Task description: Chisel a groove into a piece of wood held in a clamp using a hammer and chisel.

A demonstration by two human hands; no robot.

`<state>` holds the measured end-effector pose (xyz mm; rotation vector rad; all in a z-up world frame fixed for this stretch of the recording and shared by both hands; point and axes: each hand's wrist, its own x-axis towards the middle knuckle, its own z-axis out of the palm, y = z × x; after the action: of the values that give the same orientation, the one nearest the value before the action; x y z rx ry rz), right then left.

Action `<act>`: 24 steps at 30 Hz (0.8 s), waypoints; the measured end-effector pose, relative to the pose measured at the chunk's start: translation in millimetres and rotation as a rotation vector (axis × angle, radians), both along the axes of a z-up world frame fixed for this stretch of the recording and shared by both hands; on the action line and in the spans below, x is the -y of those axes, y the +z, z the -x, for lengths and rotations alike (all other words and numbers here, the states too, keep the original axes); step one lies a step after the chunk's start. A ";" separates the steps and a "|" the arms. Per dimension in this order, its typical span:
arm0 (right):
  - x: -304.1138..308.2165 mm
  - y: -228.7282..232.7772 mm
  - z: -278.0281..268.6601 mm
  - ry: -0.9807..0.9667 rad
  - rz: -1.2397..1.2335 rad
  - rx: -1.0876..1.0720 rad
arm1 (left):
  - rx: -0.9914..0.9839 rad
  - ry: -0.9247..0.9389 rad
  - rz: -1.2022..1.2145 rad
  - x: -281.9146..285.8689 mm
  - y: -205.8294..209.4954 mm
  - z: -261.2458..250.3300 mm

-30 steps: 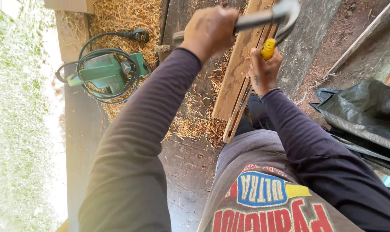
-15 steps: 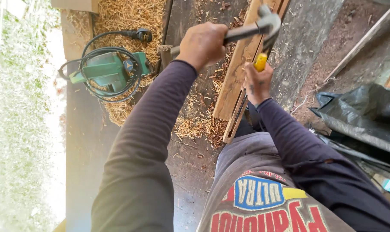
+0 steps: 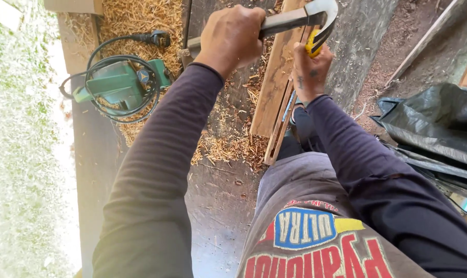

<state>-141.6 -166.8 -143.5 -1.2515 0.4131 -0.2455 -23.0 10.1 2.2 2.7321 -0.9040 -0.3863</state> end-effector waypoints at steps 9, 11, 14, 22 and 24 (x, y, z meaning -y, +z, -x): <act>-5.7 23.7 -1.8 -0.035 -0.060 -0.047 | 0.222 -0.139 -0.054 19.9 -12.4 -8.3; -2.1 -0.8 -0.7 -0.036 -0.035 -0.031 | 0.220 -0.147 -0.077 23.3 -7.3 -12.9; -5.8 -10.7 1.4 -0.044 -0.045 -0.016 | 0.233 -0.117 -0.011 24.6 -10.1 -14.8; -10.3 4.8 6.2 -0.019 -0.027 -0.031 | 0.278 -0.254 -0.124 25.0 -14.2 -22.9; -9.5 17.0 4.3 -0.040 -0.049 -0.128 | 0.211 -0.075 0.032 26.4 -20.3 -19.4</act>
<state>-145.9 -157.3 -126.4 -1.2152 0.5515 -0.1883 -3.6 -16.3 -18.2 2.7528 -1.0579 -0.0965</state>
